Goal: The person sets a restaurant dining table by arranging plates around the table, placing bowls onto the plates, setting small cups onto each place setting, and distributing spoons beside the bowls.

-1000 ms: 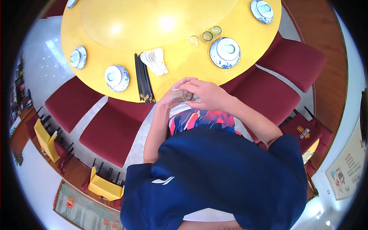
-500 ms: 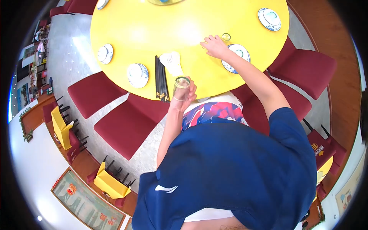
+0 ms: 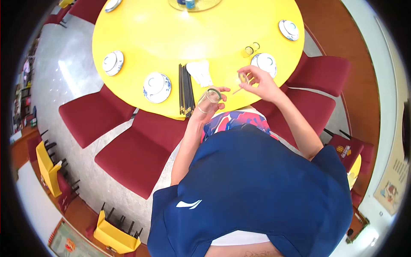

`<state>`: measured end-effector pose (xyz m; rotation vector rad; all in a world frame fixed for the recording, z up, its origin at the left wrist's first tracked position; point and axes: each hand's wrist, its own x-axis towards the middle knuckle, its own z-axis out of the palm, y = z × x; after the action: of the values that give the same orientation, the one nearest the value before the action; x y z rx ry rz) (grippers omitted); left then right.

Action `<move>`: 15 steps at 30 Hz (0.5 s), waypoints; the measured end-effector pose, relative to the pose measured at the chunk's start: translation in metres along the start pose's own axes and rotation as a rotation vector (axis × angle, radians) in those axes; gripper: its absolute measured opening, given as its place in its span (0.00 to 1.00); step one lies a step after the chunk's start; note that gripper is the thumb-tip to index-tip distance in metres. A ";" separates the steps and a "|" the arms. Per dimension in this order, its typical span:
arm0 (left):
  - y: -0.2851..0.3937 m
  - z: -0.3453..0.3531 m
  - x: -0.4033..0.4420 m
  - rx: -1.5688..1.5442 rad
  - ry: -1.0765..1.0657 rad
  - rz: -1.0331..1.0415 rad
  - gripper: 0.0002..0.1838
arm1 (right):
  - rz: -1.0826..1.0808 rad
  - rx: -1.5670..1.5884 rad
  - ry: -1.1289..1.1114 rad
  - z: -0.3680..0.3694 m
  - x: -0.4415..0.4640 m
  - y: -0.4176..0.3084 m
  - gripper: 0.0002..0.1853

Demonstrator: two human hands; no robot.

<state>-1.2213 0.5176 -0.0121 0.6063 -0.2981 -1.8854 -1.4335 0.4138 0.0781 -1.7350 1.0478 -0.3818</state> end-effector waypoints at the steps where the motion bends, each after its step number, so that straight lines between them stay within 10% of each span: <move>1: -0.002 -0.007 0.000 -0.044 -0.058 -0.044 0.13 | -0.003 0.035 0.009 0.011 -0.008 -0.013 0.20; 15: -0.010 -0.052 0.001 -0.073 -0.176 -0.203 0.21 | -0.039 -0.184 0.097 0.064 -0.033 -0.053 0.20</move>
<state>-1.2020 0.5246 -0.0607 0.4350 -0.2890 -2.1411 -1.3842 0.4832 0.1045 -1.9182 1.1500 -0.4081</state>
